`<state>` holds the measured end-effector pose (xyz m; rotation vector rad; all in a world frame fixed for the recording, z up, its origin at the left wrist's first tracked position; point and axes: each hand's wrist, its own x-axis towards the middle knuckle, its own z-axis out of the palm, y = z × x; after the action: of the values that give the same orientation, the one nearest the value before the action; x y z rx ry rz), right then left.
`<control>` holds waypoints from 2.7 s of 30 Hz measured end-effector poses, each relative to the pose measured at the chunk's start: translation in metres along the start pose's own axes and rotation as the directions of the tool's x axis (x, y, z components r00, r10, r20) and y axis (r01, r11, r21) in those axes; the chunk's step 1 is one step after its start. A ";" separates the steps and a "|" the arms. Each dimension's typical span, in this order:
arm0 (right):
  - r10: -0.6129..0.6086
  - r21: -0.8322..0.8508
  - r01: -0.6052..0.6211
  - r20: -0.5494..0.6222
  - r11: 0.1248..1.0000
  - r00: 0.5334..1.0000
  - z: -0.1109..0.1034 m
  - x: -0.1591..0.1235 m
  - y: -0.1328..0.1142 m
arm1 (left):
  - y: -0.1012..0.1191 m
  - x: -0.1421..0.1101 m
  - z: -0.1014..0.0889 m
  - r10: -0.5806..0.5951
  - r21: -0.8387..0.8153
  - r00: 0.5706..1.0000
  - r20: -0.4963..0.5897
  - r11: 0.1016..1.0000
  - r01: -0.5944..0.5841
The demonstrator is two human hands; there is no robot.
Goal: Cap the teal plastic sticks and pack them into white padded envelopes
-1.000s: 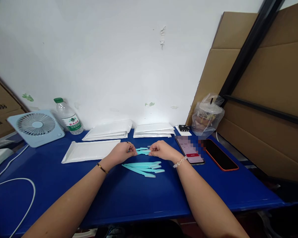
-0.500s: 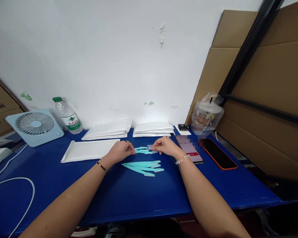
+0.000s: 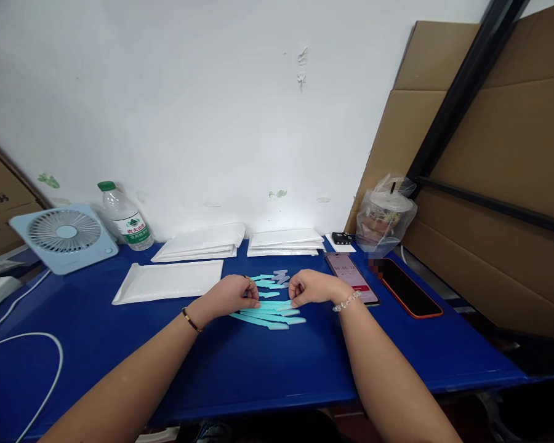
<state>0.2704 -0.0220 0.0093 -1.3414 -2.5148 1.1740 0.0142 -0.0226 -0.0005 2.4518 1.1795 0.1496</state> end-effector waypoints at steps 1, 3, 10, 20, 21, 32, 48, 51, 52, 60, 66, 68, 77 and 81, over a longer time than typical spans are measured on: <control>-0.001 0.005 0.001 0.005 1.000 1.000 0.001 0.001 0.001 | 0.001 0.000 0.000 -0.010 -0.006 1.000 0.008 1.000 0.010; -0.005 0.016 0.005 -0.002 1.000 1.000 0.001 0.002 0.001 | 0.002 0.000 -0.001 -0.025 -0.016 1.000 0.017 1.000 0.026; 0.046 0.105 -0.024 -0.213 0.994 0.976 -0.004 0.002 0.002 | -0.012 -0.002 -0.016 -0.118 0.061 0.987 -0.110 0.990 0.126; -0.059 -0.036 0.053 -0.181 0.998 0.982 0.005 0.005 -0.003 | -0.005 -0.005 -0.015 -0.011 0.055 0.996 -0.088 0.998 0.015; -0.065 -0.063 0.057 -0.140 0.996 0.988 0.007 0.006 -0.005 | -0.003 -0.006 -0.014 -0.001 0.059 0.999 -0.052 0.998 0.004; -0.009 -0.009 0.007 -0.312 1.000 0.950 0.002 0.007 0.000 | -0.020 0.000 -0.015 -0.043 0.142 0.993 -0.106 0.988 0.058; -0.025 -0.064 0.022 -0.048 0.998 0.999 -0.002 -0.008 -0.015 | 0.008 -0.004 -0.006 0.029 0.090 0.999 0.038 0.995 -0.032; -0.060 -0.050 0.057 -0.068 0.997 0.996 -0.002 -0.007 -0.013 | 0.003 -0.004 -0.010 0.013 0.112 1.000 -0.018 0.994 -0.010; -0.073 -0.045 0.069 -0.097 0.997 0.993 -0.003 -0.006 -0.012 | 0.000 -0.004 -0.011 0.012 0.119 0.999 -0.038 0.993 -0.007; 0.016 -0.046 -0.036 -0.377 0.998 0.926 -0.004 0.003 0.004 | -0.016 -0.003 -0.020 -0.068 0.116 0.988 -0.142 0.990 0.085; -0.026 -0.012 0.023 -0.374 1.000 0.927 -0.007 -0.005 -0.002 | 0.009 -0.009 -0.012 0.127 0.044 0.991 0.045 0.991 -0.129; -0.027 -0.027 0.020 -0.324 0.999 0.946 -0.008 -0.009 -0.007 | 0.013 -0.009 -0.008 0.116 0.035 0.988 0.107 0.992 -0.120; -0.063 0.002 0.063 -0.043 0.998 0.997 -0.006 -0.010 -0.012 | 0.004 -0.006 -0.010 0.008 0.091 0.999 -0.049 0.996 -0.004; -0.021 0.032 0.028 -0.195 0.999 0.981 -0.006 -0.005 -0.003 | -0.008 -0.006 -0.017 -0.023 0.135 0.993 -0.117 0.990 0.039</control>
<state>0.2738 -0.0235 0.0170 -1.3413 -2.3575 1.0222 0.0001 -0.0173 0.0126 2.5719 1.3172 0.2098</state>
